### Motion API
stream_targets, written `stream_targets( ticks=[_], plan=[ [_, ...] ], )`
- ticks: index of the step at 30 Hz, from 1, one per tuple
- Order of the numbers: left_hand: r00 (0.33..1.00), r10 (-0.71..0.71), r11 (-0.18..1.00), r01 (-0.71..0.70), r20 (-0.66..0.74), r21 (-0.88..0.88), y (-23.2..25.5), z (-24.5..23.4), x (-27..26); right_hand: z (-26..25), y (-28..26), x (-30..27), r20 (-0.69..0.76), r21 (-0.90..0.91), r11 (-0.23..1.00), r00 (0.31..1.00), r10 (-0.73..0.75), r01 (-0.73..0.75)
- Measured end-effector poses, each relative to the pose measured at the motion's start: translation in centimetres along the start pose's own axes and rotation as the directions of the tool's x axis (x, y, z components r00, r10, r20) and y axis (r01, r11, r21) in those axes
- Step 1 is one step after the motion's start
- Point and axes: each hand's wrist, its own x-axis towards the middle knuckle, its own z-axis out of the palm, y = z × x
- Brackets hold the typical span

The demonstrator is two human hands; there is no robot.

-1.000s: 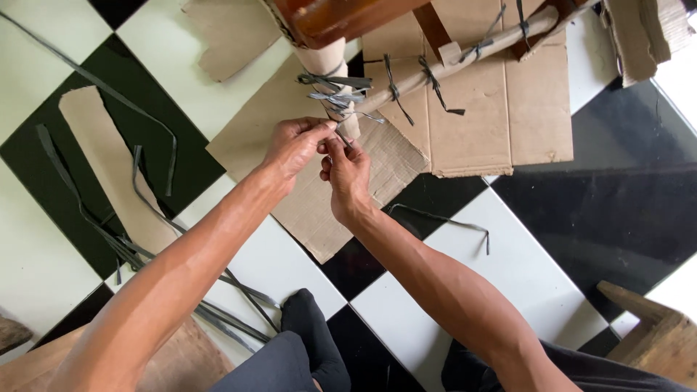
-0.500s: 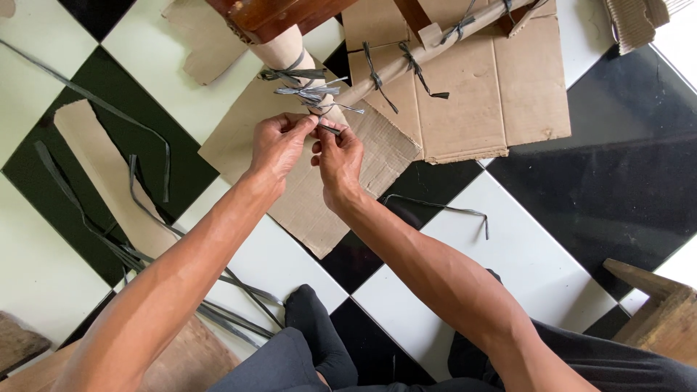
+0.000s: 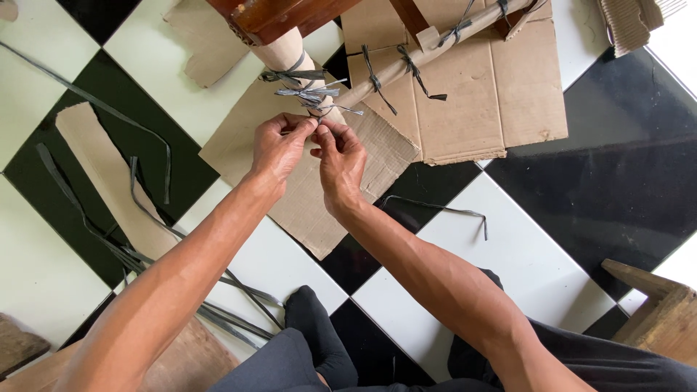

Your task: Wrapping wooden furniture legs with corrugated cardboard and securing them with plastic ties

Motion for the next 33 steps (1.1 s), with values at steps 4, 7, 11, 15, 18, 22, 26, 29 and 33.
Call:
stream_targets(
  ticks=[4, 7, 11, 15, 18, 22, 26, 29, 33],
  plan=[
    [1.000, 0.001, 1.000, 0.000, -0.005, 0.001, 0.0, 0.2, 0.1, -0.2, 0.8, 0.5, -0.002, 0.004, 1.000, 1.000, -0.018, 0.018],
    [1.000, 0.004, 0.999, -0.003, -0.010, 0.040, -0.1, 0.1, 0.4, -0.3, 1.3, 0.9, -0.011, 0.001, 0.999, 0.999, -0.047, 0.047],
    [1.000, -0.022, 0.998, 0.021, 0.008, 0.053, -0.5, 0.2, 0.9, -0.3, 1.2, 1.1, 0.007, 0.000, 0.997, 0.997, -0.083, 0.083],
    [1.000, -0.023, 0.999, 0.022, 0.016, 0.027, -1.4, 0.4, 1.6, -0.5, 1.2, 1.2, 0.010, -0.002, 0.995, 0.995, -0.097, 0.097],
    [0.999, -0.025, 0.999, 0.024, 0.023, 0.034, -0.7, 0.3, 0.8, -0.5, 1.6, 1.4, 0.010, 0.003, 0.994, 0.994, -0.112, 0.112],
    [0.999, 0.008, 1.000, -0.008, 0.045, -0.005, -0.8, -0.2, 0.4, -0.5, 1.7, 1.5, 0.053, -0.005, 0.983, 0.982, -0.182, 0.183],
    [0.962, 0.268, 0.954, -0.272, 0.047, 0.126, -1.2, -0.6, 1.1, -0.7, 1.5, 1.7, 0.089, -0.020, 0.969, 0.965, -0.245, 0.248],
    [0.904, 0.424, 0.872, -0.426, 0.064, 0.243, -1.3, -1.0, 1.0, -0.9, 1.1, 1.5, 0.113, -0.034, 0.953, 0.949, -0.295, 0.300],
    [0.787, 0.606, 0.691, -0.592, 0.114, 0.414, 0.0, -1.9, -0.5, -1.2, 0.8, 1.5, 0.155, -0.031, 0.945, 0.935, -0.319, 0.327]
  ],
)
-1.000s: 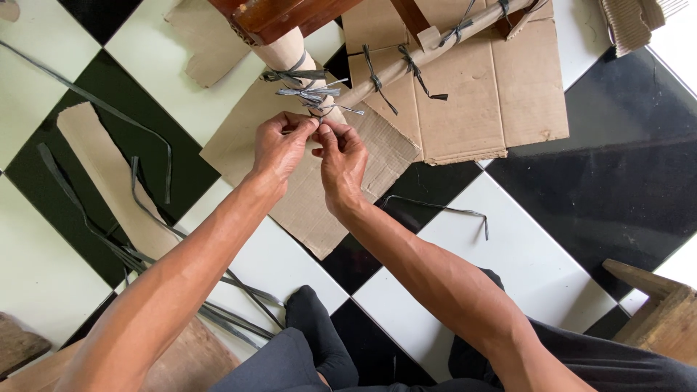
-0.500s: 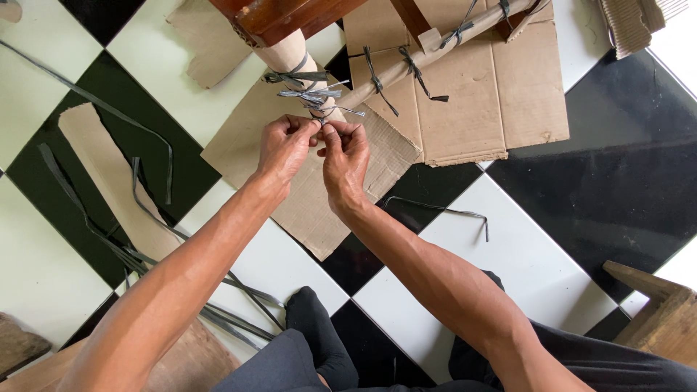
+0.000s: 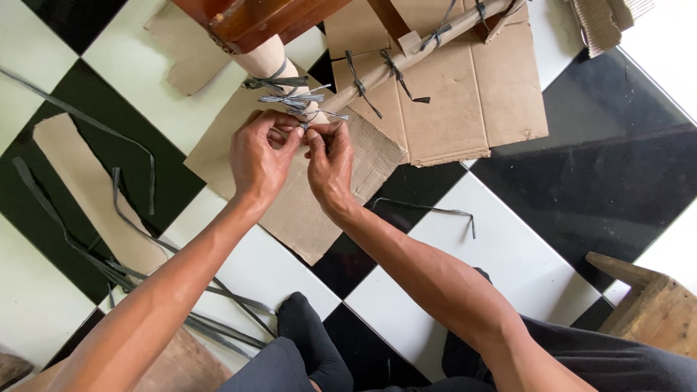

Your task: Wrapping wooden furniture legs with corrugated cardboard and securing them with plastic ties

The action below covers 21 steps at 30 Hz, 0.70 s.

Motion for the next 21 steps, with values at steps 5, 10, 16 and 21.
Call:
stream_targets(
  ticks=[5, 10, 16, 21],
  plan=[
    [0.998, 0.056, 0.997, -0.056, 0.009, 0.057, 0.2, 0.1, 0.0, -0.1, 0.4, 0.0, 0.001, -0.030, 1.000, 1.000, -0.007, 0.007],
    [1.000, 0.027, 0.999, -0.027, -0.003, -0.031, -1.0, 1.3, 0.0, 0.0, 0.4, -0.2, -0.008, -0.029, 1.000, 1.000, -0.002, 0.002],
    [0.997, 0.071, 0.997, -0.072, -0.005, -0.028, -1.0, 1.6, 0.0, -0.1, 0.5, 0.2, -0.080, -0.022, 0.986, 0.983, 0.165, -0.168],
    [0.985, 0.137, 0.988, -0.144, -0.104, -0.061, -0.2, 2.1, 0.4, -0.5, 0.5, 1.0, -0.136, -0.035, 0.973, 0.966, 0.220, -0.227]
  ],
)
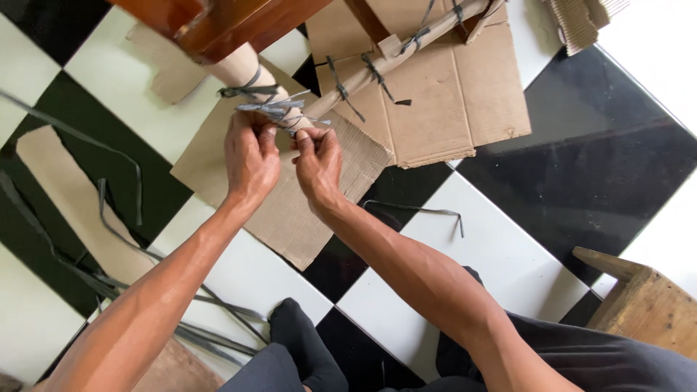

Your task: Wrapping wooden furniture legs with corrugated cardboard and securing them with plastic ties

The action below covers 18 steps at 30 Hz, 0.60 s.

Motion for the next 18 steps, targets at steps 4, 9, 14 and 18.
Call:
stream_targets(
  ticks=[4, 9, 14, 18],
  plan=[
    [0.998, -0.038, 0.998, 0.040, 0.053, -0.039, -1.1, -0.6, 0.3, -1.0, 0.2, 0.4, 0.052, 0.052, 0.999, 0.999, 0.014, -0.016],
    [0.967, -0.123, 0.992, 0.118, 0.225, 0.038, -1.5, -1.7, -0.6, -8.7, 0.2, 4.1, 0.471, -0.444, 0.831, 0.876, -0.101, 0.335],
    [0.726, -0.353, 0.927, 0.358, 0.590, 0.114, -2.6, 2.8, -6.4, -25.0, -3.1, 18.8, 0.794, -0.522, -0.050, 0.507, 0.335, 0.851],
    [0.355, -0.346, 0.926, 0.276, 0.868, 0.257, 4.4, 6.2, -5.0, -31.8, -15.8, 27.1, 0.385, 0.707, -0.564, 0.439, 0.812, 0.425]
  ],
)
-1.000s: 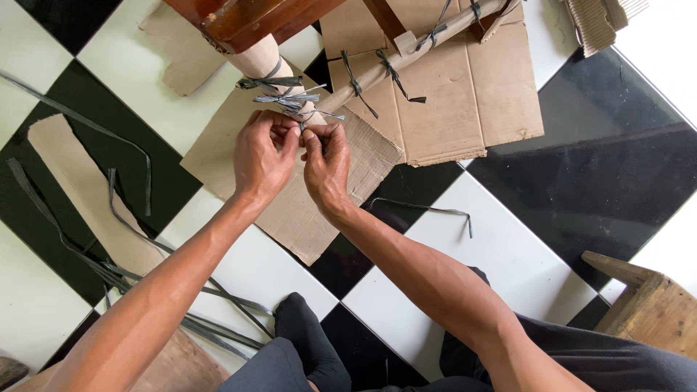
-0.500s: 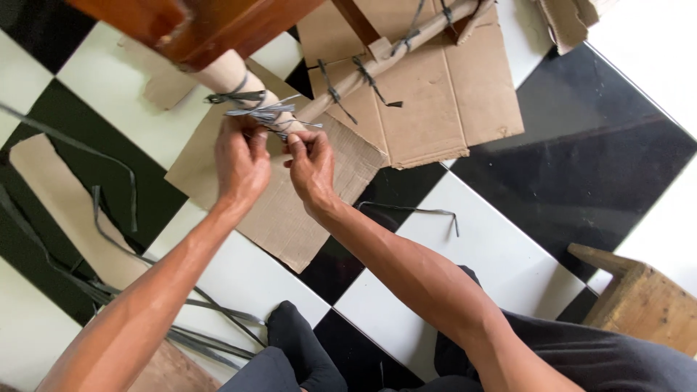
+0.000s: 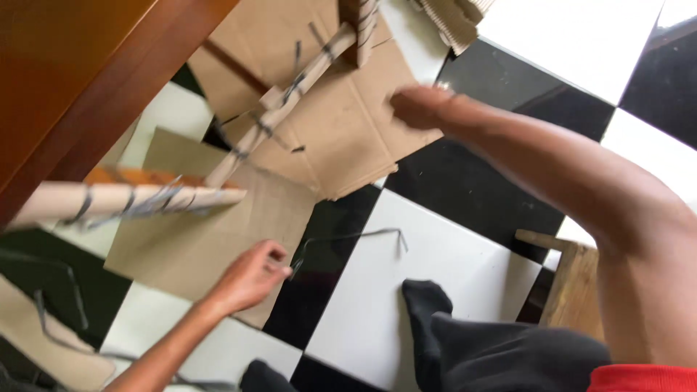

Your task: Wrapping wooden furniture legs with corrugated cardboard and securing them with plastic ties

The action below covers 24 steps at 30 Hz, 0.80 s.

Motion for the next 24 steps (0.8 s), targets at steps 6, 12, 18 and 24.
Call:
stream_targets(
  ticks=[6, 12, 18, 24],
  plan=[
    [0.948, 0.278, 0.958, -0.262, -0.155, 0.114, 11.8, 4.0, 15.8, 17.2, -0.1, 2.5, 0.524, 0.825, -0.466, 0.121, 0.843, -0.320],
    [0.954, -0.107, 0.979, 0.052, -0.280, -0.198, 23.2, 7.8, 32.3, 20.2, 2.5, 5.2, 0.476, 0.822, -0.433, 0.028, 0.879, -0.369],
    [0.922, -0.299, 0.952, 0.270, -0.246, -0.147, 26.1, 8.6, 36.8, 23.5, 2.0, 6.9, 0.613, 0.778, -0.571, 0.115, 0.782, -0.264],
    [0.934, -0.350, 0.935, 0.353, -0.077, 0.029, 27.5, 8.3, 39.1, 21.3, 1.8, 4.6, 0.452, 0.889, -0.454, -0.049, 0.891, -0.065]
  ],
)
